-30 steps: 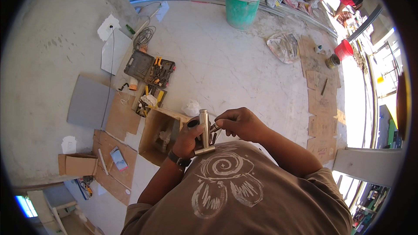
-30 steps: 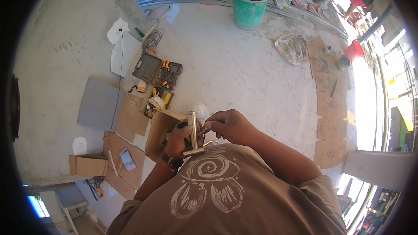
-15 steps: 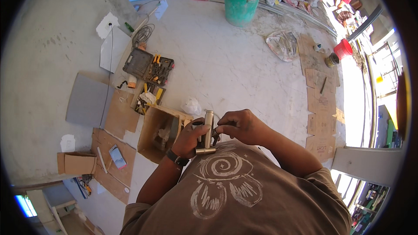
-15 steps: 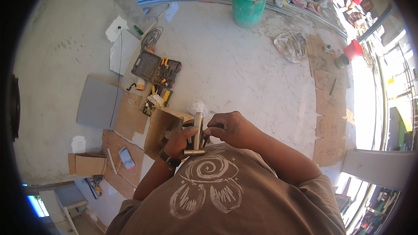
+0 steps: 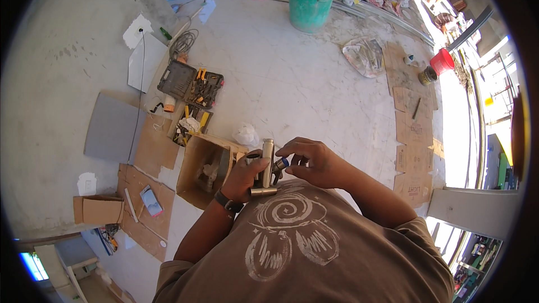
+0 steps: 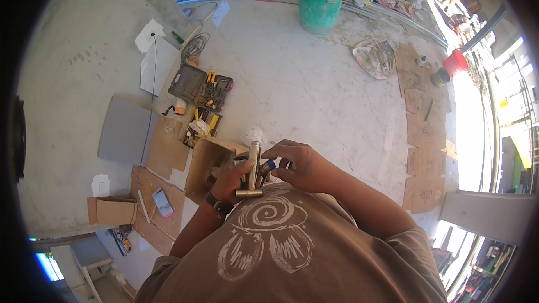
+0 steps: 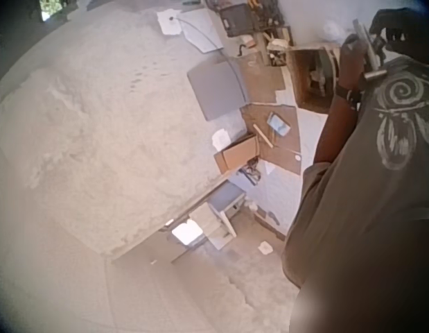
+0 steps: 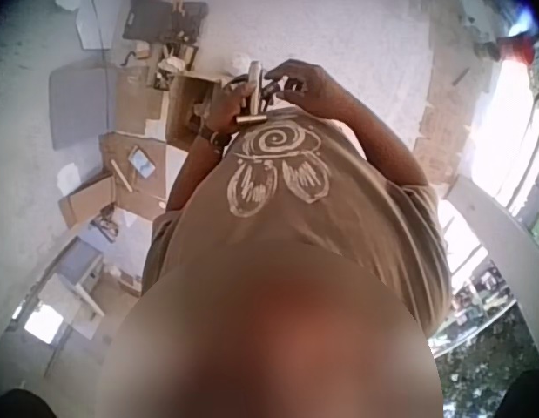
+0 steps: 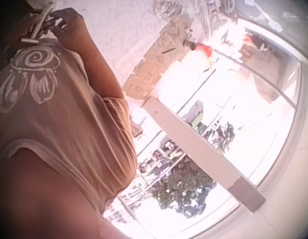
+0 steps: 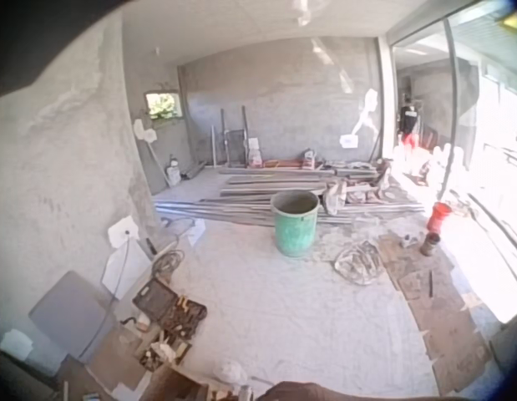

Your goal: The person assembles a sink faucet with a flexible hose, moves to a bathroom, and connects the hose to the wall plumbing. They then return to the main room, retrieve a new faucet package, open it with pliers, and begin assembling the new faucet components.

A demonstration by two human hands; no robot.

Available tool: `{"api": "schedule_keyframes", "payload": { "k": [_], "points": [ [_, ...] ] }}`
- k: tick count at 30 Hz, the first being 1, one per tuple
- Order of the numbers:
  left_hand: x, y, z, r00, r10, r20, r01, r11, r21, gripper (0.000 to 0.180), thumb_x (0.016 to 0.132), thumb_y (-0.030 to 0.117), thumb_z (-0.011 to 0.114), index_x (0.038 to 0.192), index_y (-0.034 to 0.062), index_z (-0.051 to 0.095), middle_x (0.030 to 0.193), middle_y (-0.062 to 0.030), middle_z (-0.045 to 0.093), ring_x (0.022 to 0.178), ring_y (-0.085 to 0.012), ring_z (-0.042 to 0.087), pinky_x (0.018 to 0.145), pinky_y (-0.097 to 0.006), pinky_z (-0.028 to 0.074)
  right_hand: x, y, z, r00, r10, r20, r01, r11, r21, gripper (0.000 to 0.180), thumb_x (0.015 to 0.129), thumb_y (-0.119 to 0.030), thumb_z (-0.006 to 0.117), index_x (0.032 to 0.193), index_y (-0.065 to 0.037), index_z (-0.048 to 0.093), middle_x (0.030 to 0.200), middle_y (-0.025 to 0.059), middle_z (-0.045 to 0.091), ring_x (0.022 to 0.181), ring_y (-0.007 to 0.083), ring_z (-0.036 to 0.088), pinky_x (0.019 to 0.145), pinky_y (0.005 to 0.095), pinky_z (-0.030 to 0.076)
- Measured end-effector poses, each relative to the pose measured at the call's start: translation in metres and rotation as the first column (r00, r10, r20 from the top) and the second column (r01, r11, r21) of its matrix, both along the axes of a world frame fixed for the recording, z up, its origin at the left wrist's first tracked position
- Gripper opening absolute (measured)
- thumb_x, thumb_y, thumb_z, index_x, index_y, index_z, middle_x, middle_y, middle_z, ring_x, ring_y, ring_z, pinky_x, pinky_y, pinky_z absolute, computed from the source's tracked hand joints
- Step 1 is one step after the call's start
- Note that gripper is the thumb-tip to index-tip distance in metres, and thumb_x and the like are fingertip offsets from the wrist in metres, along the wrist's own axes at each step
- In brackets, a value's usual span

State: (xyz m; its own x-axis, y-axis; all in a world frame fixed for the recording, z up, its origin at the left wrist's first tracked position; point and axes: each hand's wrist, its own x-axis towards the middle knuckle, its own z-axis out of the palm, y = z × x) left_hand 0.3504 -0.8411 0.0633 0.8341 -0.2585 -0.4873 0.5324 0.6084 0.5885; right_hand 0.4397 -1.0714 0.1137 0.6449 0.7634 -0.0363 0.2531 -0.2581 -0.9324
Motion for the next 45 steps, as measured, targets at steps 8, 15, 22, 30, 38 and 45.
{"api": "schedule_keyframes", "payload": {
  "k": [8, 15, 22, 30, 38, 45],
  "points": [
    [-0.001, 0.001, -0.002, 1.000, -0.016, 0.024, 0.015, 0.999, 0.028, 0.038, 0.098, 0.026, 0.072, 0.125, 0.0020, 0.059, 0.104, -0.0114, 0.073, 0.086, -0.0179, 0.074, 0.072, -0.033, 0.063, -0.002, -0.002, -0.002, 0.998, -0.018, -0.068, 0.010, 0.993, -0.115, 0.029, 0.091, -0.013, 0.078, 0.118, -0.002, 0.074, 0.109, 0.0175, 0.072, 0.095, 0.0294, 0.072, 0.082, 0.0390, 0.058],
    [-0.005, 0.002, -0.006, 1.000, -0.028, -0.011, 0.028, 0.999, -0.035, 0.040, 0.099, 0.027, 0.071, 0.127, 0.0016, 0.058, 0.102, -0.0125, 0.073, 0.086, -0.0185, 0.074, 0.072, -0.033, 0.064, -0.005, -0.003, -0.006, 0.988, 0.012, 0.155, -0.022, 0.998, 0.064, 0.035, 0.085, -0.001, 0.080, 0.119, -0.002, 0.075, 0.112, 0.0173, 0.073, 0.101, 0.0290, 0.073, 0.085, 0.0377, 0.059],
    [-0.008, 0.005, -0.002, 1.000, -0.010, 0.016, 0.010, 1.000, 0.002, 0.042, 0.098, 0.025, 0.072, 0.129, 0.0007, 0.057, 0.104, -0.0136, 0.074, 0.087, -0.0187, 0.075, 0.072, -0.034, 0.064, -0.009, 0.006, 0.011, 0.965, -0.145, -0.219, 0.089, 0.965, -0.246, 0.029, 0.085, -0.005, 0.081, 0.114, -0.001, 0.075, 0.106, 0.0163, 0.075, 0.098, 0.0259, 0.073, 0.081, 0.0358, 0.058],
    [-0.015, 0.005, -0.001, 0.999, 0.008, 0.049, -0.008, 1.000, -0.008, 0.042, 0.098, 0.025, 0.072, 0.129, 0.0010, 0.057, 0.103, -0.0126, 0.074, 0.085, -0.0183, 0.074, 0.071, -0.032, 0.063, 0.006, 0.002, 0.002, 0.990, 0.100, 0.100, -0.106, 0.992, 0.064, 0.026, 0.083, -0.001, 0.080, 0.109, -0.001, 0.074, 0.107, 0.0139, 0.074, 0.097, 0.0285, 0.073, 0.081, 0.0360, 0.058],
    [-0.031, 0.013, -0.015, 0.997, 0.064, 0.044, -0.060, 0.995, -0.085, 0.041, 0.103, 0.039, 0.064, 0.117, 0.0014, 0.064, 0.102, -0.0132, 0.072, 0.083, -0.0141, 0.068, 0.074, -0.030, 0.057, 0.010, 0.010, 0.021, 0.975, 0.001, 0.223, -0.034, 0.989, 0.144, 0.027, 0.082, 0.006, 0.079, 0.106, 0.000, 0.069, 0.108, 0.0146, 0.071, 0.096, 0.0284, 0.073, 0.081, 0.0378, 0.060],
    [-0.036, 0.021, -0.014, 0.998, 0.032, 0.045, -0.029, 0.998, -0.063, 0.041, 0.101, 0.031, 0.068, 0.130, 0.0022, 0.059, 0.108, -0.0138, 0.074, 0.089, -0.0175, 0.073, 0.076, -0.031, 0.060, 0.013, 0.105, 0.043, 0.920, 0.005, 0.392, -0.091, 0.975, 0.200, 0.037, 0.087, 0.001, 0.073, 0.123, -0.004, 0.066, 0.119, 0.0147, 0.067, 0.106, 0.0347, 0.070, 0.090, 0.0423, 0.059]
  ]
}}
